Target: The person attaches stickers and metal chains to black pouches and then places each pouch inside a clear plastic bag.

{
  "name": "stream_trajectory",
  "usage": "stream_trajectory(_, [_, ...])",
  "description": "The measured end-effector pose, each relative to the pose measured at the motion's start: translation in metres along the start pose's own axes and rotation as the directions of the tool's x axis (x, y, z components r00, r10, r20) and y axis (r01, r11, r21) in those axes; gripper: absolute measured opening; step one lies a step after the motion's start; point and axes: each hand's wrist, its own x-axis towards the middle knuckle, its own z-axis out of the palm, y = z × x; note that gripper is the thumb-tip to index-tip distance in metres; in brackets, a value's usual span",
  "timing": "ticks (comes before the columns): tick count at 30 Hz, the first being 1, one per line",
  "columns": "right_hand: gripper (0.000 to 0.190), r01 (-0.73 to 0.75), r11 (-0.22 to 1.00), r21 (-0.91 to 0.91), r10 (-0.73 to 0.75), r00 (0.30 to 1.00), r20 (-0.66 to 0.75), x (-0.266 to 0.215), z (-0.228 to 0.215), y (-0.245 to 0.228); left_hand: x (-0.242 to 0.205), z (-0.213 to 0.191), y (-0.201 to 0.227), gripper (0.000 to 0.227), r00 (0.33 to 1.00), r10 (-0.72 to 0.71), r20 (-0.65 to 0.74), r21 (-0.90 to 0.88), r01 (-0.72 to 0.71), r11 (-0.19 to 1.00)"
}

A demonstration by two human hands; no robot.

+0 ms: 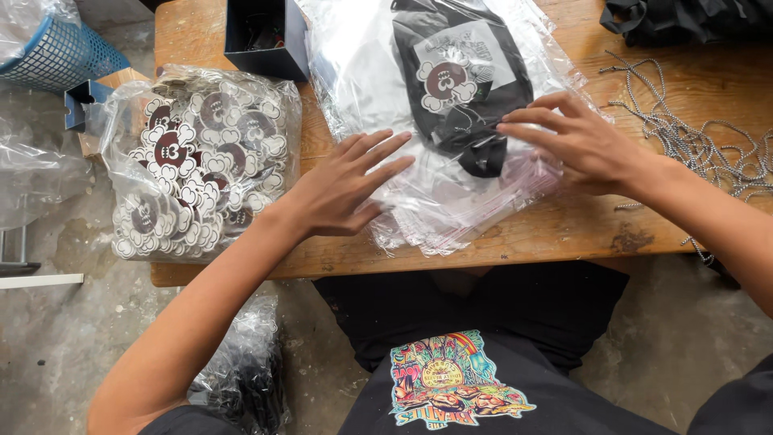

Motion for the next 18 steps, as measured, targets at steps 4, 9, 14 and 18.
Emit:
stream_trajectory(4, [0.054,-0.133,0.970,0.204,0.147,0.987,-0.057,0.007,-0.017,-0.007,0.000,-0.003,-0.003,0.065,0.999,-0.020,-0.028,-0.044,0.019,0.999])
stream_trajectory(9, [0.065,-0.024,1.000,0.001,0.024,0.992,-0.122,-0.002,-0.013,-0.003,-0.003,-0.006,0.004,0.054,0.997,0.078,-0.003,-0.040,-0.078,0.996])
stream_trajectory(14, [0.073,0.161,0.902,-0.400,-0.155,0.987,0.048,-0.027,-0.002,0.001,-0.014,0.013,-0.008,0.055,0.982,0.152,0.108,0.177,-0.170,0.969])
stream_trajectory(18, [0.059,0.140,0.901,-0.411,-0.096,0.987,0.126,-0.032,0.004,-0.001,-0.009,0.013,-0.004,0.034,0.980,0.199,0.023,0.330,-0.195,0.924])
